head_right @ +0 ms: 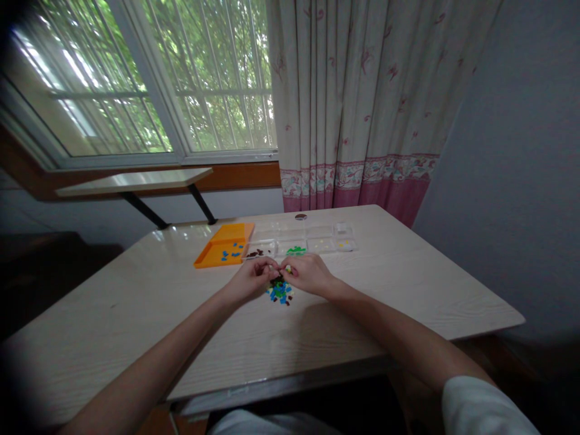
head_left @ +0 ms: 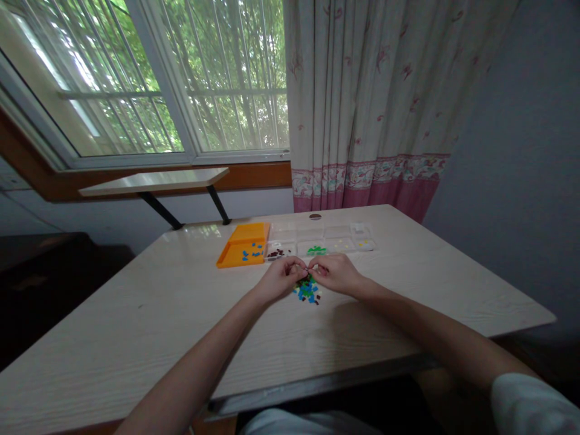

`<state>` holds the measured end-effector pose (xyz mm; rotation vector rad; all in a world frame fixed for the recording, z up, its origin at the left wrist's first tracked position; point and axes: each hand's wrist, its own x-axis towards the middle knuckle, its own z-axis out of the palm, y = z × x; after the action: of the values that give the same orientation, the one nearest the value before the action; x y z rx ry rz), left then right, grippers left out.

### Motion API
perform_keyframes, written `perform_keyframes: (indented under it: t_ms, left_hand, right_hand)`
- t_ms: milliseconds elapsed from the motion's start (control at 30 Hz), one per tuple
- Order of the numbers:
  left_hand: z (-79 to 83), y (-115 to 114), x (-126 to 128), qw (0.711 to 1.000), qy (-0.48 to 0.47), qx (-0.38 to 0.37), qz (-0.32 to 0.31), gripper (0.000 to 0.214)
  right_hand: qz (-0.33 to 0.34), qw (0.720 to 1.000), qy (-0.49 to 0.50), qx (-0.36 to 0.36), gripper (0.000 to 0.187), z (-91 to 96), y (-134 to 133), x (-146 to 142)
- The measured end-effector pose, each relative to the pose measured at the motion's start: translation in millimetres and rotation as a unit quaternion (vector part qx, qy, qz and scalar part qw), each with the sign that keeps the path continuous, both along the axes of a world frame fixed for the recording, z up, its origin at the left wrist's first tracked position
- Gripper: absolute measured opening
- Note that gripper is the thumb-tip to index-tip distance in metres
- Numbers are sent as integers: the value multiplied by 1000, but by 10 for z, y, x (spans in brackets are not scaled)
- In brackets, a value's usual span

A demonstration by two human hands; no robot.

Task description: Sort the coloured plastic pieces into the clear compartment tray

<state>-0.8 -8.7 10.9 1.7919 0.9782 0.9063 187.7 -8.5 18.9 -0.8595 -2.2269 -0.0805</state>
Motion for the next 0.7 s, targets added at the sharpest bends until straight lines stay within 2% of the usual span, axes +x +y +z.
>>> perform_keyframes:
  t_ms: [133,433,700]
  left_hand:
    - [6,3,-10,999,20,27,1,25]
    - [23,2,9,998,39,18,41,25]
    - [124,-53,-3,987,96,108,71,23]
  right_hand:
    - [1,1000,-8,-2,8,-24,23,13]
    - [35,999,-6,18,17,-76,77,38]
    - [11,998,19,-60,17,-17,32,27]
